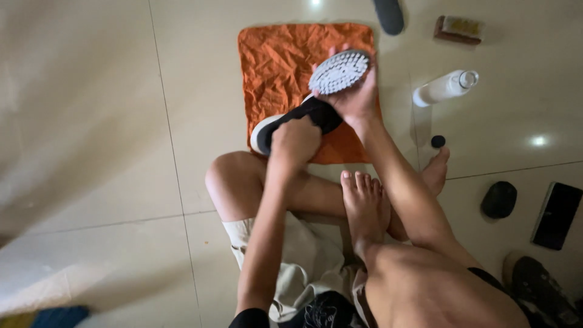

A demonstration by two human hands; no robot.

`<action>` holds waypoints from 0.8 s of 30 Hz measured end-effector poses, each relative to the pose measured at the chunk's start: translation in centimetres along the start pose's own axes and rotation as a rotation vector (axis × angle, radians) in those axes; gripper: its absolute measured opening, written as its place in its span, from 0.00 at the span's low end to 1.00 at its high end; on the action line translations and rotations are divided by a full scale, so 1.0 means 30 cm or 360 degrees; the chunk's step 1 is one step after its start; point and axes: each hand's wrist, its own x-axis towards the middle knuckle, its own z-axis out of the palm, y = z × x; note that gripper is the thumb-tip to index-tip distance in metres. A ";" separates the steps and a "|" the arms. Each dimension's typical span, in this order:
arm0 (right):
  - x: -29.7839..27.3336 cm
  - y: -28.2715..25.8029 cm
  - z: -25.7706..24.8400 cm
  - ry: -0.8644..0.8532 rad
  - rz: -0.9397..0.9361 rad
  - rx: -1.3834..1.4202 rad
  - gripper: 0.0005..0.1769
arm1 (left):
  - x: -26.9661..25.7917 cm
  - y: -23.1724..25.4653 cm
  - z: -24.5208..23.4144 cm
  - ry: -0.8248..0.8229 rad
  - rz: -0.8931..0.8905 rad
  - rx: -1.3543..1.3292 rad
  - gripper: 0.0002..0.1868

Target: Cleaning a pair of sneakers using a brush, cloth, and cleaning solution while sitting on the floor.

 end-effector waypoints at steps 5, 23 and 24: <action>-0.030 0.029 -0.084 0.0167 0.0121 0.0119 0.31 | 0.121 0.058 0.286 0.0796 0.0142 0.0521 0.10; -0.036 0.032 -0.117 0.0038 -0.0024 -0.0233 0.36 | 0.021 -0.164 0.063 -0.0016 0.0373 -0.1709 0.25; -0.036 0.034 -0.090 0.0033 -0.0025 -0.0232 0.36 | 0.021 -0.155 0.056 -0.0012 0.0376 -0.1706 0.25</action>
